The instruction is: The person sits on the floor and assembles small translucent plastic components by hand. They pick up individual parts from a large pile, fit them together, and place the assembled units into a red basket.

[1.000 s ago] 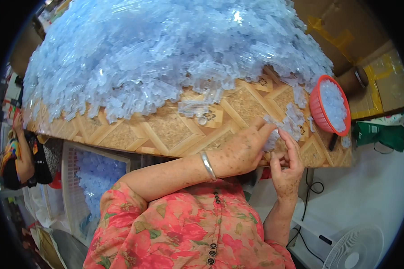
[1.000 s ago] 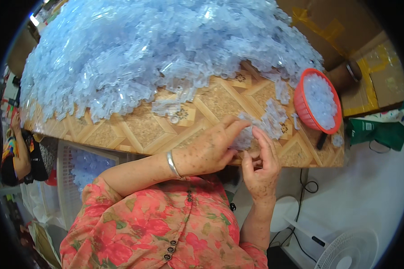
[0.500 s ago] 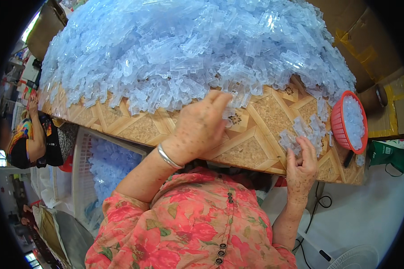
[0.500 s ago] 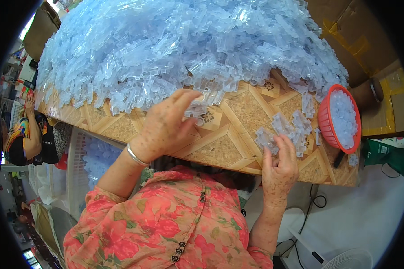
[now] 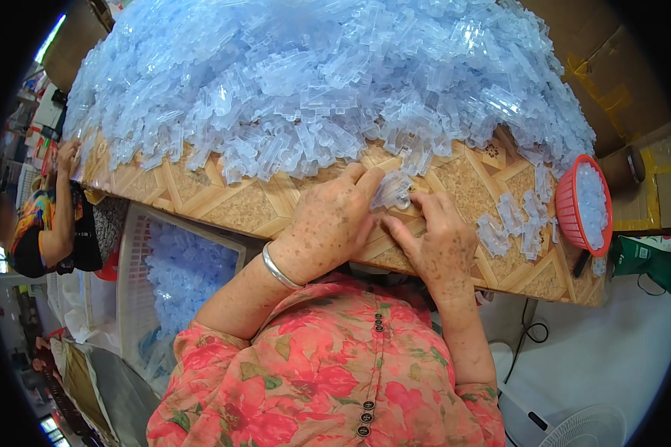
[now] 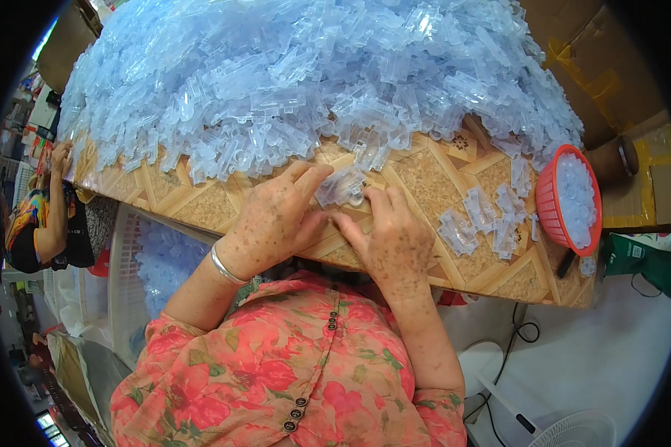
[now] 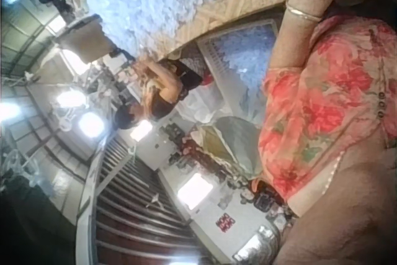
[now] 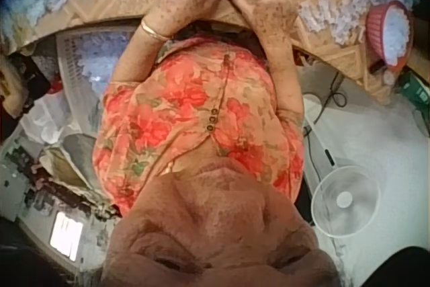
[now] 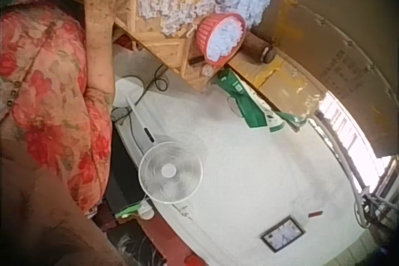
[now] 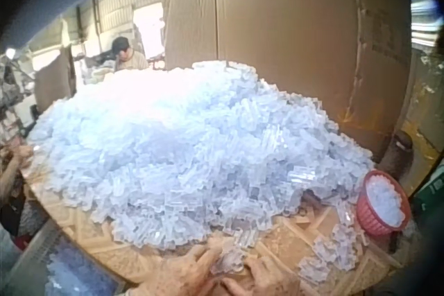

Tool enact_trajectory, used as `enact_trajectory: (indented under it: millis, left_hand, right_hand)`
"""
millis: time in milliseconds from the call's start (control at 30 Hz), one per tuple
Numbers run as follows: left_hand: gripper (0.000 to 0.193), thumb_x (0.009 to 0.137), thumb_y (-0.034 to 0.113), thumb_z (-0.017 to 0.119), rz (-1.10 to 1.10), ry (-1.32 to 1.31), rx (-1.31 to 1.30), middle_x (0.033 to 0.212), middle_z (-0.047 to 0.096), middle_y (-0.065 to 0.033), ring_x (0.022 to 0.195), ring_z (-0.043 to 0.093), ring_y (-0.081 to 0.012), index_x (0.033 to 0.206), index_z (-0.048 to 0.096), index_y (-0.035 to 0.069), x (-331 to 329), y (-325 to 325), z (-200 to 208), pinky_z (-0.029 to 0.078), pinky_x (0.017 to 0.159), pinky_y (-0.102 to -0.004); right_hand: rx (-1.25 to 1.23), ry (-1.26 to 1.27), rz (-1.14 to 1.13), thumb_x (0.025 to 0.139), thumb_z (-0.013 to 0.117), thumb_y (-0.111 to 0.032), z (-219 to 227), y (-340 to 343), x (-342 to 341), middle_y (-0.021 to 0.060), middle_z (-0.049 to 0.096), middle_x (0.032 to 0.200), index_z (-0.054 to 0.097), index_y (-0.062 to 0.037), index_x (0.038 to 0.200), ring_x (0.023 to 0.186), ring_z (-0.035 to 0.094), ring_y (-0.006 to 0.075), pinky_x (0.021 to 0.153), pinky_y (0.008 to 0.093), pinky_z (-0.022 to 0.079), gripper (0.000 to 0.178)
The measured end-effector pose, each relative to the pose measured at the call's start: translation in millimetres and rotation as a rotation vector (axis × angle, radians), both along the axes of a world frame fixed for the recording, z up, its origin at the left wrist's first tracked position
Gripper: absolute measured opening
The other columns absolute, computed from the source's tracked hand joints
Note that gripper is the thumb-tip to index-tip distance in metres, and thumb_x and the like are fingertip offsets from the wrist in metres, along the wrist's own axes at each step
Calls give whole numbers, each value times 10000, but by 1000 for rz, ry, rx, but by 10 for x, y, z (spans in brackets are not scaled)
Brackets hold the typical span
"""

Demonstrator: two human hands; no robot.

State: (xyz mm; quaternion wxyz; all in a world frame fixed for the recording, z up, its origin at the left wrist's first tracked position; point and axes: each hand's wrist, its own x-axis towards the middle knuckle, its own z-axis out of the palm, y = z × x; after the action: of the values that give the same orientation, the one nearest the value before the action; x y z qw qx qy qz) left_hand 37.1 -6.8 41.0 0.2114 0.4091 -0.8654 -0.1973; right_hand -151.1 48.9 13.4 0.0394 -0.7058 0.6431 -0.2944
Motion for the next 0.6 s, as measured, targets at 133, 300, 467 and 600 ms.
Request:
enact_trajectory:
  millis: [133,300,467,600]
  left_hand:
    - [592,793,95,756,-28,1,38,1123,618,-182,967,653,-392,1334,525,37,62,53,33,539,795,-457]
    - [587,798,83,748,-106,89,103,1143,635,-166,929,658,-377,1343,536,42,96,45,-39,534,796,-449]
    - [569,776,50,745,-82,129,-3,1219,630,-142,978,668,-367,1318,571,52,-27,-57,21,549,821,-434]
    - [581,754,31,751,-173,106,-175,1266,614,-127,1039,667,-360,1308,579,57,-130,-216,-82,563,836,-422]
  right_hand:
    - [14,17,-20,834,795,-305,-17,-61,36,82,653,990,680,-76,1055,794,689,299,656,411,535,339]
    - [91,-69,-117,850,768,-230,36,42,-112,73,667,956,693,-96,1026,797,694,291,673,403,539,234]
    - [84,-54,-146,863,748,-178,52,137,-251,93,657,950,685,-88,1028,815,696,303,689,406,542,198]
    - [90,-52,-164,865,747,-177,65,204,-256,97,651,973,684,-85,1071,831,689,318,696,421,544,235]
